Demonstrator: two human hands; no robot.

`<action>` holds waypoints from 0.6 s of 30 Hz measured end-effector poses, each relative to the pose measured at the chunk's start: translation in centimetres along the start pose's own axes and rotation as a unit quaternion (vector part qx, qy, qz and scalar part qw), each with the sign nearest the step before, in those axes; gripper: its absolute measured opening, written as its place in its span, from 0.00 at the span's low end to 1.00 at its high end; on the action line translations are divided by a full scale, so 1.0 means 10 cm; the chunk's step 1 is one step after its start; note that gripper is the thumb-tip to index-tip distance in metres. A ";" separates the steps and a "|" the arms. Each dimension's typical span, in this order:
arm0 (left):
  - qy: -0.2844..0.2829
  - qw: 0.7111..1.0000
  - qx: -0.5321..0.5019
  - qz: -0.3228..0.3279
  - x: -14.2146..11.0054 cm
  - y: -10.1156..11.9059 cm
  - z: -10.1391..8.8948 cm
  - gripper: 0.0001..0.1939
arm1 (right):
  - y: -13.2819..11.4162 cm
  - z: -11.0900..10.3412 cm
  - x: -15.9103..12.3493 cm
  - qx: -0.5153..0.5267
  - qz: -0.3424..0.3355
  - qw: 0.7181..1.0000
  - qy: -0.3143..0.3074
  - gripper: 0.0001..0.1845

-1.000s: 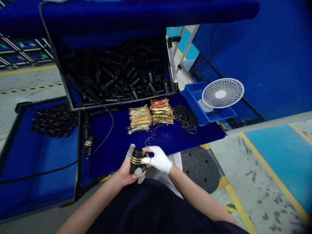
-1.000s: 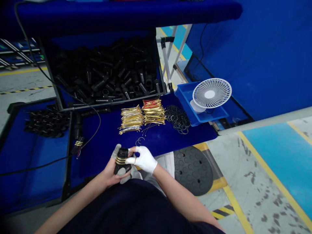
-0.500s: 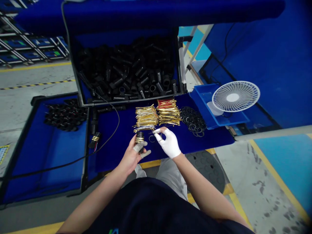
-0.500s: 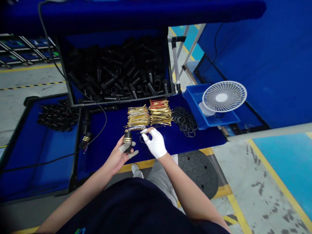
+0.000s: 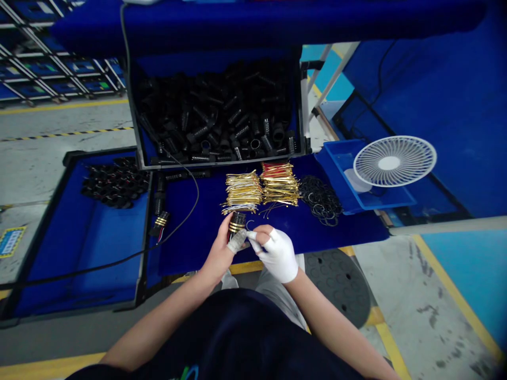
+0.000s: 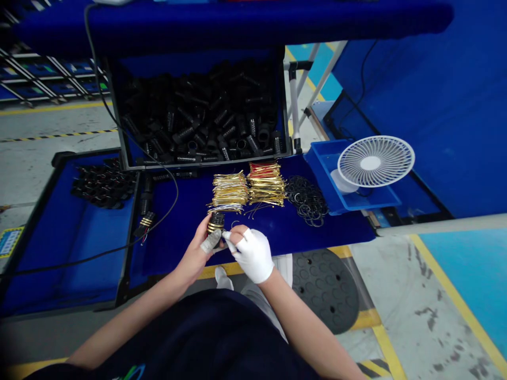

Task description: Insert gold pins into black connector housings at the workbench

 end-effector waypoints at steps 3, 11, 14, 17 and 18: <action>-0.035 0.997 0.060 0.025 0.00 0.01 -0.01 0.33 | 0.02 0.01 0.05 0.122 0.099 0.988 0.008 0.06; -0.099 0.986 0.127 0.049 -0.11 0.14 -0.05 0.35 | -0.04 0.19 0.04 0.361 0.234 0.903 -0.011 0.19; -0.057 0.985 0.146 0.078 -0.19 0.17 -0.06 0.34 | -0.07 0.18 0.01 0.348 0.226 0.909 0.033 0.22; -0.059 0.987 0.129 0.075 -0.26 0.17 -0.04 0.34 | -0.10 0.17 -0.01 0.360 0.197 0.912 -0.008 0.30; -0.075 0.988 0.117 0.065 -0.27 0.18 -0.03 0.33 | -0.11 0.17 -0.01 0.366 0.185 0.912 -0.030 0.30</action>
Point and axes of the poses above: each hand's wrist, its own x-axis towards the middle knuckle, its own z-axis out of the palm, y = z × x, the point moved 3 cm from there along x, towards the middle knuckle, and after that the axes turned 5 degrees about -y, right-handed, at the moved point
